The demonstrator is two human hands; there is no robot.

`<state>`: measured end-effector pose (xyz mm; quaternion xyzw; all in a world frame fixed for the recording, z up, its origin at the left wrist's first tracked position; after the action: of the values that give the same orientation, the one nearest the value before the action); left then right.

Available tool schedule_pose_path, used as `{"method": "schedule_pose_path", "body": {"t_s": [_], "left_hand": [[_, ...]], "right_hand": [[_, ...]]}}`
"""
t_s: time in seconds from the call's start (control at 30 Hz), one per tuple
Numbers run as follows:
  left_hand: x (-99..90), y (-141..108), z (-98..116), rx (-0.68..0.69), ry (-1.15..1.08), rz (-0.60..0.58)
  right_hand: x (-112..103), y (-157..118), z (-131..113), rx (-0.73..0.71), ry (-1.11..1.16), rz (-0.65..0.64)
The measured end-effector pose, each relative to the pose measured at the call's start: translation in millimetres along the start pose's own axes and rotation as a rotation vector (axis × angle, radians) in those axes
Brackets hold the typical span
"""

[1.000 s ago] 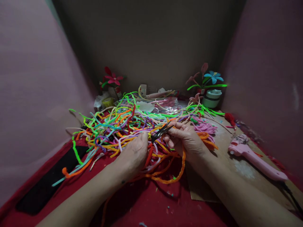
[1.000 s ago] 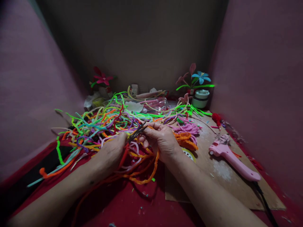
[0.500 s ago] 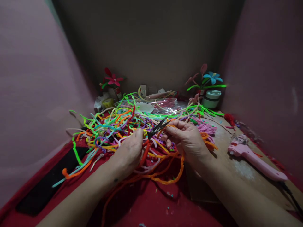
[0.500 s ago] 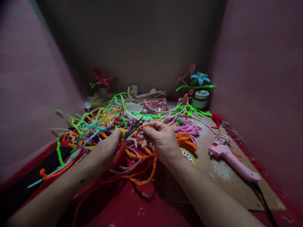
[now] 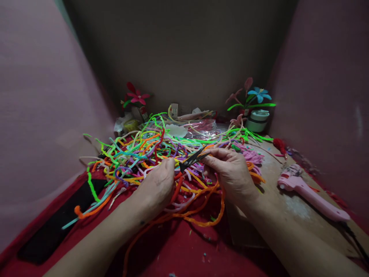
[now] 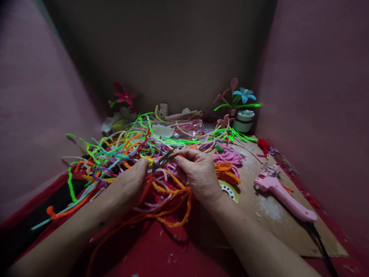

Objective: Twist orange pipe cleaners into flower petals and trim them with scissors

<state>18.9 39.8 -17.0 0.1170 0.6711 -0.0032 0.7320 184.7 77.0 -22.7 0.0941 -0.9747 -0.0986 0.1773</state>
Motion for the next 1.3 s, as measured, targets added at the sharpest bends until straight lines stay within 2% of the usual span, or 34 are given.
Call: {"method": "schedule_pose_path", "body": {"t_s": [0.13, 0.33, 0.63, 1.1, 1.3], "left_hand": [[5.3, -0.2, -2.8, 0.039, -0.009, 0.066], [5.2, -1.3, -1.5, 0.036, -0.013, 0.055], [-5.7, -2.8, 4.6, 0.039, 0.244, 0.151], [-2.1, -2.8, 2.9, 0.063, 0.128, 0.148], [-0.7, -4.1, 2.8, 0.082, 0.131, 0.092]], "right_hand": [[-0.9, -0.5, -0.8, -0.059, -0.046, 0.039], [-1.0, -1.5, -4.8, -0.118, -0.089, 0.036], [-2.7, -3.7, -8.7, -0.229, -0.318, 0.065], [-1.0, -2.3, -9.7, -0.197, -0.372, 0.032], [0.9, -1.4, -11.6, -0.168, -0.327, 0.019]]}}
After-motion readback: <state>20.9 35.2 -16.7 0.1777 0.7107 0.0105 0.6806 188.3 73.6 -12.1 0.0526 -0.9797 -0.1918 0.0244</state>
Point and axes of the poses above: each hand's wrist, its own y-axis towards the middle knuckle, its own x-axis out of the palm, z = x × y, the point moved 3 cm from there along y, towards the middle knuckle, and after that the axes turned 5 degrees about -x, right-handed, at the moved point
